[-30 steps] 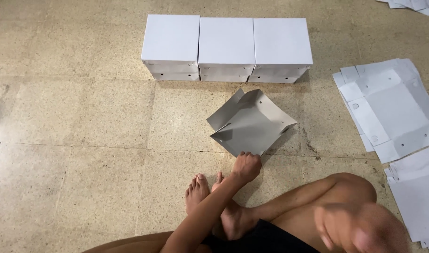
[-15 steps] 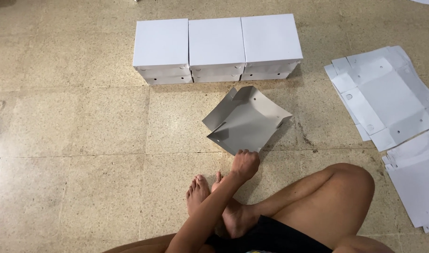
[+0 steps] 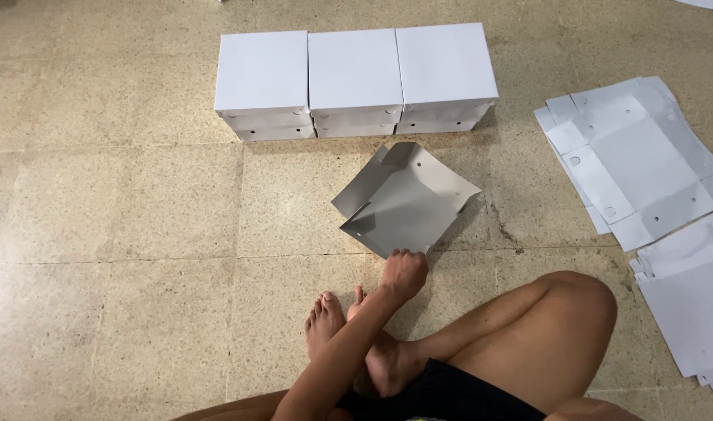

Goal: The person sits on the floor and assembles a white cardboard box from a flat sheet. They fold the side flaps upward, tuck the tabs into slots, and secure the structure by hand. Completed boxes are stacked nearby.

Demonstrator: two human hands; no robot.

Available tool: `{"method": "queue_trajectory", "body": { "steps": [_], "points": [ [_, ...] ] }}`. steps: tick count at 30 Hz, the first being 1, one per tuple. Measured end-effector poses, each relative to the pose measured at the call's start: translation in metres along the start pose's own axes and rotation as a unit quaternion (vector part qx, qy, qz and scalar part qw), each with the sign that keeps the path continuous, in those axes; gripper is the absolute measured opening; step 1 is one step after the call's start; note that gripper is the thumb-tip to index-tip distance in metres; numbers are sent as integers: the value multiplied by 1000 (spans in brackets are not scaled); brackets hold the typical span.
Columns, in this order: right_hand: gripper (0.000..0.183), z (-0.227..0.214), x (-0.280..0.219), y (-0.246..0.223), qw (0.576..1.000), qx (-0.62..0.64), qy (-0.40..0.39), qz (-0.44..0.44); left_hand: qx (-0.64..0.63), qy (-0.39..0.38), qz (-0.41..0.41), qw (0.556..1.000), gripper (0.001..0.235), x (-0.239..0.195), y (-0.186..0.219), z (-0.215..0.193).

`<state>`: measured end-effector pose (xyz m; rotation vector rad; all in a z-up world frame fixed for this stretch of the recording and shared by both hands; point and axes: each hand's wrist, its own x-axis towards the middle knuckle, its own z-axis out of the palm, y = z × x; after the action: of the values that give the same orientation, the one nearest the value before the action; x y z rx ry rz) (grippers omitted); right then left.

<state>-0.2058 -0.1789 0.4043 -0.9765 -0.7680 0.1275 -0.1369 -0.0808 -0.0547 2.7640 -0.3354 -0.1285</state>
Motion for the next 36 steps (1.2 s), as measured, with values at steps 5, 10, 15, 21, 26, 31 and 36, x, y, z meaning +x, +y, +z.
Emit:
{"method": "queue_trajectory", "body": {
  "steps": [5,10,15,21,26,31,36],
  "points": [
    [38,-32,-17,20,999,-13,0,-38,-31,-70,-44,996,24,4,8,-10],
    [32,-171,-106,177,917,-93,228,313,24,0,1,1000,14,5,1,16],
    [38,-215,-185,260,831,-119,364,405,35,21,14,999,13,7,4,12],
    [79,-163,-133,228,795,-228,253,501,-122,-179,36,976,25,11,26,-33],
    [62,-172,-142,241,795,-277,247,480,-94,-188,44,977,12,23,25,2],
    [69,-177,-143,249,792,-289,233,485,-75,-211,-9,975,24,39,27,15],
    [65,-197,-164,272,787,-315,232,477,-87,-202,-79,972,24,23,34,-3]
  ]
}}
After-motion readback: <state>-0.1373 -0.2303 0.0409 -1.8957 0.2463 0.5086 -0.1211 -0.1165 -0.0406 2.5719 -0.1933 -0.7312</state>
